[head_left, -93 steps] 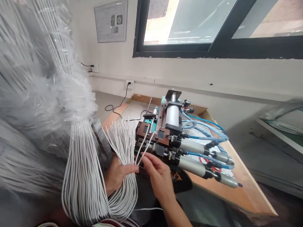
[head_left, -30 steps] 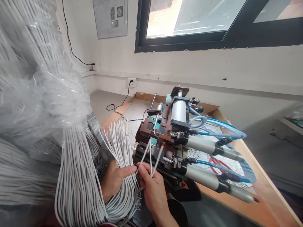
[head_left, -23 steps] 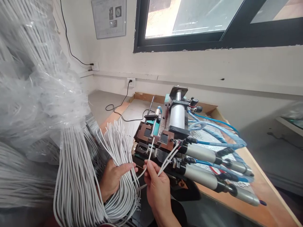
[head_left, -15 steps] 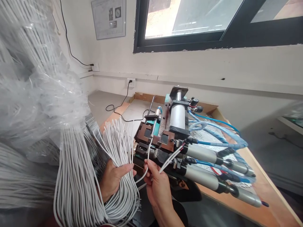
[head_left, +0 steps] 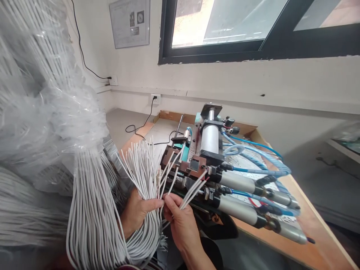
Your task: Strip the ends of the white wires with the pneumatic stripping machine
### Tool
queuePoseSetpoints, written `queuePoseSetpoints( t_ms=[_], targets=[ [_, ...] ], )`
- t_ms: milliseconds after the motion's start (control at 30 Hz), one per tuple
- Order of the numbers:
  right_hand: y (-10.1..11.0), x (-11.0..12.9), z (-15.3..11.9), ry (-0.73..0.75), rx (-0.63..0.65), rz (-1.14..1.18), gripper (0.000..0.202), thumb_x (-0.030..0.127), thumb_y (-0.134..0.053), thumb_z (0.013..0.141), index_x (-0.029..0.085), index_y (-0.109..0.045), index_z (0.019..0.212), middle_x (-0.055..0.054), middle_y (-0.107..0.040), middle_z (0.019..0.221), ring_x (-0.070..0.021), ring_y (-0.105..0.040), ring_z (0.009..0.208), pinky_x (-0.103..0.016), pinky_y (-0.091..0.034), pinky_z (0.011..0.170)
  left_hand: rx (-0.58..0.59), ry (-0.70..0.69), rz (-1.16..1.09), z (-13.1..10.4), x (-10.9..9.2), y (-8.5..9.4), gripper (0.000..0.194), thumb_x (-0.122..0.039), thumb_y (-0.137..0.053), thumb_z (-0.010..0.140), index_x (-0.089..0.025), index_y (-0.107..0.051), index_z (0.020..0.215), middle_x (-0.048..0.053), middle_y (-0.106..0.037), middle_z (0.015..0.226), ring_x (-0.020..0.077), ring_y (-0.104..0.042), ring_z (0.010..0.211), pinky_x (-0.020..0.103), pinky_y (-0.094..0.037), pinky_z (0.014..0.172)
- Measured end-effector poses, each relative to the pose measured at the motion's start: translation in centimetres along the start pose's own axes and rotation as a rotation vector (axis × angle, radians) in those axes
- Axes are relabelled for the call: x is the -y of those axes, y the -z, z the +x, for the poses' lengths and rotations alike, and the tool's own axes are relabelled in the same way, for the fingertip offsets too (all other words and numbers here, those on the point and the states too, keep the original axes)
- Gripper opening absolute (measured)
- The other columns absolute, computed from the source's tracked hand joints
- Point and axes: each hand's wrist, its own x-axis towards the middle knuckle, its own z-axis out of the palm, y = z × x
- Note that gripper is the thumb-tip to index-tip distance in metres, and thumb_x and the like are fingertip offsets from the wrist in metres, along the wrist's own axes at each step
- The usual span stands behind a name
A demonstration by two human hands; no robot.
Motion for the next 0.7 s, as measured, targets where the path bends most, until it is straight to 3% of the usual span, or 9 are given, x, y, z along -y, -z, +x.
queuePoseSetpoints(
  t_ms=[133,333,533,700],
  targets=[
    [0.1,0.2,0.3,0.038,-0.128,0.044,0.029,0.039,-0.076,0.056,0.015,-0.067,0.070,-0.001,-0.060,0.056,-0.0052,-0.040,0.043,-0.016,-0.023,0.036,0.034,0.053,-0.031,0.0,0.1,0.1,0.010,-0.014,-0.068,0.058,-0.015,-0.065,0.067,-0.001,-0.064,0.063,0.0141,-0.057,0.059,0.026,-0.048,0.060],
    [0.0,0.6,1.2,-0.022,-0.217,0.143,0.031,0.036,-0.079,0.050,0.012,-0.066,0.066,0.002,-0.056,0.051,-0.0018,-0.034,0.039,-0.012,-0.019,0.033,-0.038,0.124,-0.121,0.0,-0.1,0.1,0.016,-0.014,-0.070,0.058,-0.016,-0.065,0.073,-0.002,-0.065,0.065,0.0142,-0.060,0.059,0.029,-0.052,0.062],
    [0.1,0.7,1.7,-0.075,-0.179,0.185,0.030,0.033,-0.080,0.049,0.011,-0.066,0.063,0.002,-0.053,0.049,-0.0030,-0.036,0.041,-0.015,-0.027,0.037,-0.023,0.106,-0.099,0.0,0.0,0.1,0.018,-0.014,-0.069,0.057,-0.016,-0.064,0.074,-0.003,-0.062,0.062,0.0119,-0.057,0.053,0.026,-0.049,0.055],
    [-0.1,0.5,0.9,-0.150,0.035,0.107,0.032,0.039,-0.075,0.057,0.012,-0.068,0.072,0.005,-0.044,0.046,-0.0066,-0.036,0.044,-0.020,-0.030,0.043,-0.009,0.052,0.011,0.2,0.3,0.3,0.011,-0.014,-0.069,0.056,-0.016,-0.063,0.065,-0.003,-0.061,0.053,0.0120,-0.054,0.050,0.024,-0.044,0.053]
  ],
)
